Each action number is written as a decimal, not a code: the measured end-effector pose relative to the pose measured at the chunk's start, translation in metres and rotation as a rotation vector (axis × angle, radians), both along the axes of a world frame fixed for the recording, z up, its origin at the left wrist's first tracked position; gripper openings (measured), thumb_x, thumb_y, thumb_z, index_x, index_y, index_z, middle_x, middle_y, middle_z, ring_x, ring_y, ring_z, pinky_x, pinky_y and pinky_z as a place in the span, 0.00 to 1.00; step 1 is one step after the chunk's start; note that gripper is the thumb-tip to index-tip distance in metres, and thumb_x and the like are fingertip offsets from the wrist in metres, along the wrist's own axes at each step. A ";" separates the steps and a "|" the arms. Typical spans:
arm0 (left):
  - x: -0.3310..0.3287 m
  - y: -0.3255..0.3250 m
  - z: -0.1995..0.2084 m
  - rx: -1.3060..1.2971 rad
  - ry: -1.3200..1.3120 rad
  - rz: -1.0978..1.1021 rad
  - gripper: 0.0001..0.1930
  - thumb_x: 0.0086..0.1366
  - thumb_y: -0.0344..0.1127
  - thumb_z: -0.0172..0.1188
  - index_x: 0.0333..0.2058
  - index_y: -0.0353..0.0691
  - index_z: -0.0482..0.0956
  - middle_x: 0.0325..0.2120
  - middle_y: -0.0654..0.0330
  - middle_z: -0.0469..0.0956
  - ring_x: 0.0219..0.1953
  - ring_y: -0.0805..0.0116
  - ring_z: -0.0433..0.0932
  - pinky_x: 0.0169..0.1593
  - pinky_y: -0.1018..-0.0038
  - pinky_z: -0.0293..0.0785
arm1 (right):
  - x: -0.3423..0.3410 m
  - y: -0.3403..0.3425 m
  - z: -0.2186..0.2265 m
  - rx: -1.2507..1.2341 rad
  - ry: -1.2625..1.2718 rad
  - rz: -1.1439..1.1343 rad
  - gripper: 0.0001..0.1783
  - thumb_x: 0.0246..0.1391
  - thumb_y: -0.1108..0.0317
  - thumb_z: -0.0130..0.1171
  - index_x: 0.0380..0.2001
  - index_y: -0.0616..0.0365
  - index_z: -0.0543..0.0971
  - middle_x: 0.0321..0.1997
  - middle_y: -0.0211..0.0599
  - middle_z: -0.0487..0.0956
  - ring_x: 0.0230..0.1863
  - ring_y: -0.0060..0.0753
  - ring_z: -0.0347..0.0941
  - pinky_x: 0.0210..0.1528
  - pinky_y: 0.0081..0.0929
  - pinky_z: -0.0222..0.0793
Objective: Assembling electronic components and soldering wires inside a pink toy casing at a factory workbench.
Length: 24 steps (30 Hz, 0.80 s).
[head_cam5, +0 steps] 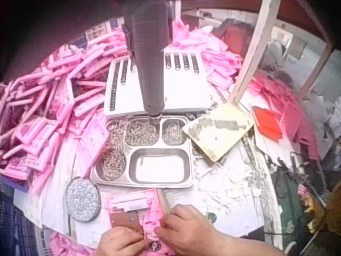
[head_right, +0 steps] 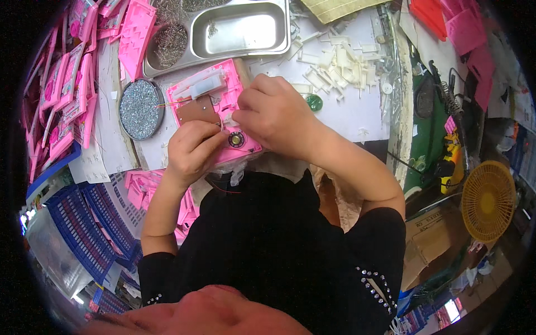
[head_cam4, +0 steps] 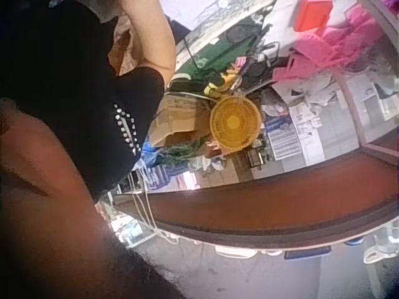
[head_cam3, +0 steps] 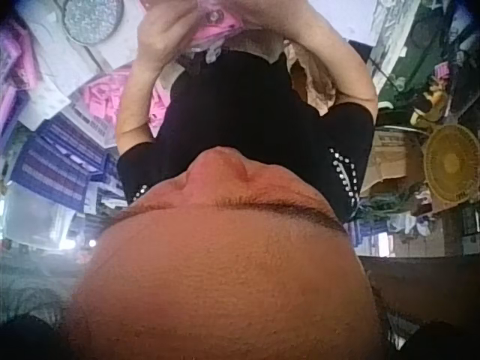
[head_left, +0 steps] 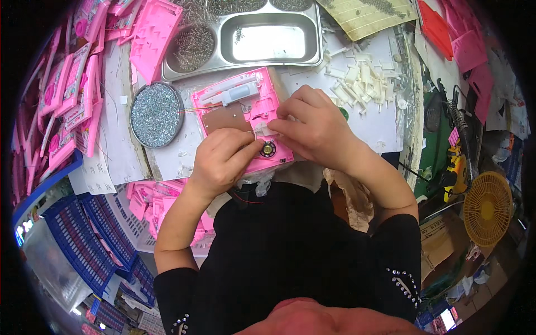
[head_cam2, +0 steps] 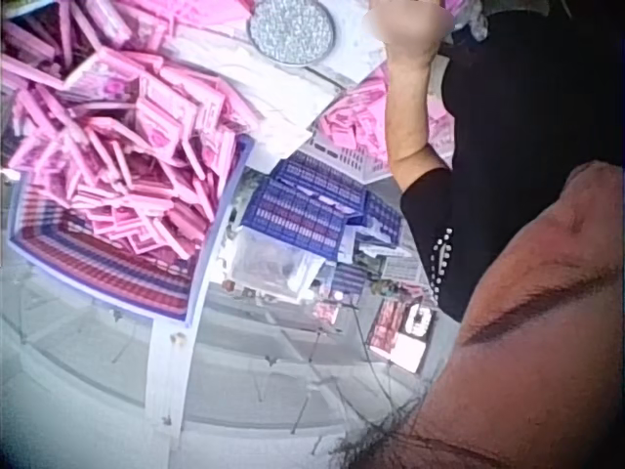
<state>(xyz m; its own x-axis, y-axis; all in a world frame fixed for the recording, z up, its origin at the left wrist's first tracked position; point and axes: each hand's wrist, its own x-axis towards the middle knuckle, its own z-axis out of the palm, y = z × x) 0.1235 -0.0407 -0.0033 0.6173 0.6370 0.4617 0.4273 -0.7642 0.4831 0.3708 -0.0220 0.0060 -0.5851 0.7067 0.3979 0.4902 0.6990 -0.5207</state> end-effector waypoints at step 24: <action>-0.021 0.003 -0.008 -0.155 -0.039 -0.104 0.13 0.46 0.24 0.71 0.34 0.37 0.82 0.33 0.58 0.79 0.32 0.57 0.79 0.35 0.64 0.77 | -0.004 -0.015 -0.017 -0.055 0.114 -0.074 0.19 0.47 0.69 0.72 0.46 0.50 0.86 0.51 0.34 0.79 0.46 0.45 0.71 0.48 0.40 0.71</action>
<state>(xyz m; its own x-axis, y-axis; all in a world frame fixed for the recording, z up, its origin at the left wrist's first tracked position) 0.1028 -0.0374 -0.0116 0.6672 0.6357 0.3883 0.3280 -0.7187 0.6131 0.3671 -0.0366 -0.0107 -0.4840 0.7685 0.4185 0.4743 0.6323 -0.6126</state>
